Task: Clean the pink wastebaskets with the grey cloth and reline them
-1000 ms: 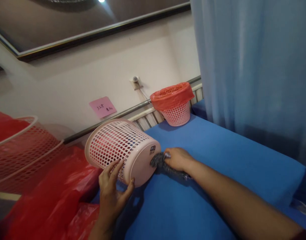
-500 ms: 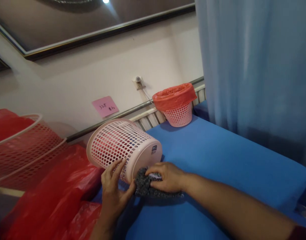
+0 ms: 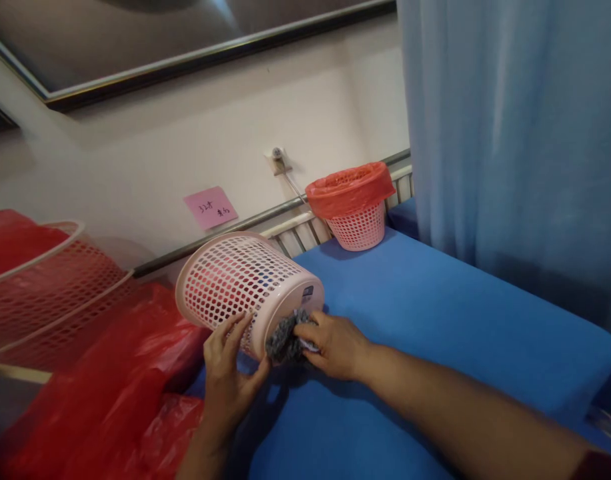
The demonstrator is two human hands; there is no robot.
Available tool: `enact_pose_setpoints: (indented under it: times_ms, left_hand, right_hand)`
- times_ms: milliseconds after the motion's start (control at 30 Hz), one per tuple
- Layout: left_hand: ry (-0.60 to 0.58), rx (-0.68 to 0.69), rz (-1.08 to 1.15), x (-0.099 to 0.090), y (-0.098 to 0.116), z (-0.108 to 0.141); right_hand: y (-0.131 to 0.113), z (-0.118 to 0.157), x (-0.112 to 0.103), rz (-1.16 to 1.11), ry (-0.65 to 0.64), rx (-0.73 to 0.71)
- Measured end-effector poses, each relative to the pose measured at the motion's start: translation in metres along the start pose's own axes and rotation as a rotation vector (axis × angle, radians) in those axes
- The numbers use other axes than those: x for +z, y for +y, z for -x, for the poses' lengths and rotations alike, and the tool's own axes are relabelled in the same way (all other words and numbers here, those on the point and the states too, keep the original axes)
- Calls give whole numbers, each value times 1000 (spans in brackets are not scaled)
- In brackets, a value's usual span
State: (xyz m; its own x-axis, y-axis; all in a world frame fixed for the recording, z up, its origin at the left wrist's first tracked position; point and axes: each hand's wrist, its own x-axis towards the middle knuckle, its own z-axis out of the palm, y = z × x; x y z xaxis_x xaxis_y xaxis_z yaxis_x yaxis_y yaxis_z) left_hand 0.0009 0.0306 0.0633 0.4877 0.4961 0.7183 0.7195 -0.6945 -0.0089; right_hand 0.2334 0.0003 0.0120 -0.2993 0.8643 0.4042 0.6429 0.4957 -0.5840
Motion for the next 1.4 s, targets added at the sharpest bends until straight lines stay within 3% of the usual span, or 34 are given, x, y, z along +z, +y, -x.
enact_pose_setpoints:
  times_ms: [67,133,200,300,367,567,633,733,833,933,1033,1167,1300,1400]
  left_hand:
    - [-5,-5,-2,0,-2,1]
    - [-3,-10,-5,0,-2,1]
    - [-1,-3,-7,0,-2,1]
    - [-2,10,4,-1,0,0]
    - [-10,12,18,-1,0,0]
    - [9,7,19,1,-3,2]
    - [20,4,11,1,-3,2]
    - [14,-3,8,0,-2,1]
    - [12,-8,13,0,-2,1]
    - [12,-11,24,0,-2,0]
    - [13,-17,20,2,-1,1]
    - [7,-30,14,3,-1,2]
    - [-9,-31,15,1,-3,2]
    - [-14,-35,19,1,-5,2]
  right_hand:
    - [0,2,-5,98,-197,-26]
    - [2,4,-10,121,-247,-47]
    - [5,6,-13,52,-123,-96]
    - [5,8,-11,-70,197,-149]
    - [3,7,-4,-58,278,-128]
    - [-5,-2,13,210,-123,-69]
    - [-6,-4,15,262,-194,-52]
    - [-5,-3,9,309,-193,64]
    - [6,-2,-8,352,-123,272]
    - [24,-5,-28,317,63,490]
    - [36,-9,-34,207,230,581]
    - [24,-8,-12,83,121,435]
    - [2,1,9,47,-49,110]
    - [2,4,10,38,7,14]
